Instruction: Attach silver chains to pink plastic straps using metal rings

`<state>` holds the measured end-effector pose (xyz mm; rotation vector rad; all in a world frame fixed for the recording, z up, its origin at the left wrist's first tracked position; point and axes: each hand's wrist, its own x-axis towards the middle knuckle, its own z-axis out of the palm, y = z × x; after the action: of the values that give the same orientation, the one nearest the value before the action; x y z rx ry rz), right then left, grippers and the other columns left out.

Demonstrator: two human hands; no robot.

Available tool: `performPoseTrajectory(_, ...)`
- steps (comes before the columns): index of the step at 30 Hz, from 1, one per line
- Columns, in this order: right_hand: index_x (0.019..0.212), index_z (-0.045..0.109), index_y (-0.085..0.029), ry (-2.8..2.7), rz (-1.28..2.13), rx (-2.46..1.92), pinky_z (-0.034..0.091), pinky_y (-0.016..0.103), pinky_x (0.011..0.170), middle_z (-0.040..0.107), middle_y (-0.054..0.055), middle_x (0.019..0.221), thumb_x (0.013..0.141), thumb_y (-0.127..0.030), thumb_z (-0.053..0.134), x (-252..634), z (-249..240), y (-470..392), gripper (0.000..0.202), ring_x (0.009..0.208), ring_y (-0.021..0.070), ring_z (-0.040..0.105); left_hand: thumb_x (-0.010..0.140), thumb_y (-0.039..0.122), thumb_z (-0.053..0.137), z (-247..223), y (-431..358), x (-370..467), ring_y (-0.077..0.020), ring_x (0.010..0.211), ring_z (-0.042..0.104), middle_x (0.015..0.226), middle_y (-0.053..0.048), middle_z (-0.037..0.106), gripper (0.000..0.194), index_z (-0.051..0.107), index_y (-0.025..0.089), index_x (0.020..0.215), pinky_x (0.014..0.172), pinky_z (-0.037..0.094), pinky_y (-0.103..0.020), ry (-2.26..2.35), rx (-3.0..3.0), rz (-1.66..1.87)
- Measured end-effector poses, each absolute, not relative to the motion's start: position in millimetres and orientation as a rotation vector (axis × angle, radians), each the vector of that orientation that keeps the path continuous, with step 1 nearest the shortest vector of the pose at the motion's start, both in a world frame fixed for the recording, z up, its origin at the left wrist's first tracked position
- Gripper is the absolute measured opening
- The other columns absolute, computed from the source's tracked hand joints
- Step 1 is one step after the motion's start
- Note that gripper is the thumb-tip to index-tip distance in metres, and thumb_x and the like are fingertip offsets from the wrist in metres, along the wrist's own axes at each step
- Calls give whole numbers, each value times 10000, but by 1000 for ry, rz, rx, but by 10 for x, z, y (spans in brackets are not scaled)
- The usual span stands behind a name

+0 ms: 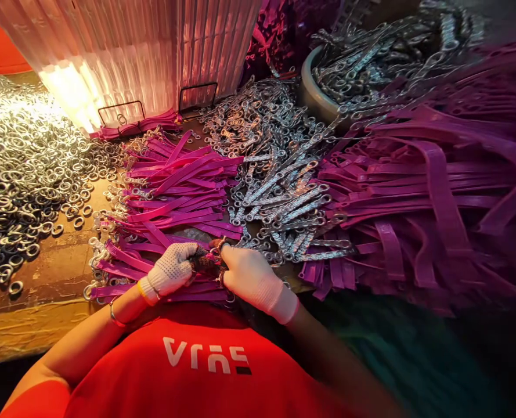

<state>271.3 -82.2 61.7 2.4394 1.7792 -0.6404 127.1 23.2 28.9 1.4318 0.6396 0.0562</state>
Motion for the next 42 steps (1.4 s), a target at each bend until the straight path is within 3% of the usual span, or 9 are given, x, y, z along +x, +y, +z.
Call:
performPoseTrajectory(8, 951, 656, -110, 2040, -406, 2227, 358, 316, 587, 710, 159, 748, 836, -183, 502, 2612, 442, -848, 205, 718, 254, 682, 866, 250, 540, 262, 226, 1256, -83, 499, 385, 539, 30, 500, 216, 580, 150, 679, 468, 285, -179, 643, 1665, 62)
performPoseTrajectory(12, 913, 681, -138, 1927, -458, 2268, 369, 312, 594, 712, 145, 771, 839, -174, 550, 2643, 537, -926, 154, 711, 240, 663, 809, 240, 623, 298, 318, 1241, -95, 589, 495, 775, -19, 659, 126, 689, 145, 859, 522, 373, -176, 580, 1679, 59)
performPoseTrajectory(14, 860, 694, -163, 2003, -500, 2223, 405, 317, 648, 716, 139, 859, 826, -200, 599, 2800, 589, -957, 107, 786, 245, 651, 786, 268, 673, 314, 372, 1215, -92, 610, 528, 872, -38, 683, 223, 696, 149, 973, 534, 405, -174, 575, 1585, 85)
performPoseTrajectory(19, 1005, 723, -151, 1945, -155, 2550, 429, 387, 840, 683, 158, 1114, 824, -110, 521, 3586, 451, -748, 274, 1014, 285, 571, 872, 415, 598, 394, 437, 1231, -45, 371, 366, 617, -16, 611, 354, 651, 126, 1070, 347, 206, -155, 759, 990, 83)
performPoseTrajectory(23, 1011, 724, -106, 1878, 68, 2374, 381, 475, 871, 640, 196, 1232, 797, -62, 476, 4037, 182, -420, 331, 1144, 354, 493, 750, 186, 635, 544, 389, 1306, -145, 633, 671, 903, -148, 710, 377, 636, 110, 1119, 376, 320, -137, 792, 596, 72)
performPoseTrajectory(25, 990, 727, -99, 1864, 76, 2324, 376, 464, 868, 648, 190, 1208, 800, -69, 469, 4113, 89, -333, 322, 1108, 341, 511, 701, 117, 636, 589, 352, 1312, -184, 769, 715, 995, -168, 709, 384, 648, 100, 1085, 393, 355, -126, 783, 554, 44)
performPoseTrajectory(31, 919, 714, -60, 1827, 151, 2522, 376, 504, 940, 659, 232, 1062, 761, -74, 491, 4082, 74, -399, 274, 1056, 341, 538, 828, 273, 646, 501, 270, 1227, -134, 581, 667, 968, -129, 716, 387, 553, 138, 1179, 332, 310, -151, 772, 839, 78)
performPoseTrajectory(36, 1099, 656, -133, 2216, -286, 2723, 482, 414, 860, 687, 136, 969, 830, -114, 457, 3613, 275, -621, 336, 944, 279, 611, 891, 337, 600, 505, 226, 1190, -120, 574, 650, 860, -80, 725, 428, 498, 175, 1273, 417, 360, -153, 710, 1189, 143)
performPoseTrajectory(42, 1273, 544, -169, 2850, -821, 2234, 490, 332, 904, 622, 132, 1208, 763, -12, 454, 2977, 493, -827, 541, 1096, 224, 607, 840, 371, 666, 634, 206, 1238, -92, 468, 558, 757, -37, 675, 538, 474, 201, 1312, 426, 357, -171, 535, 979, -36)
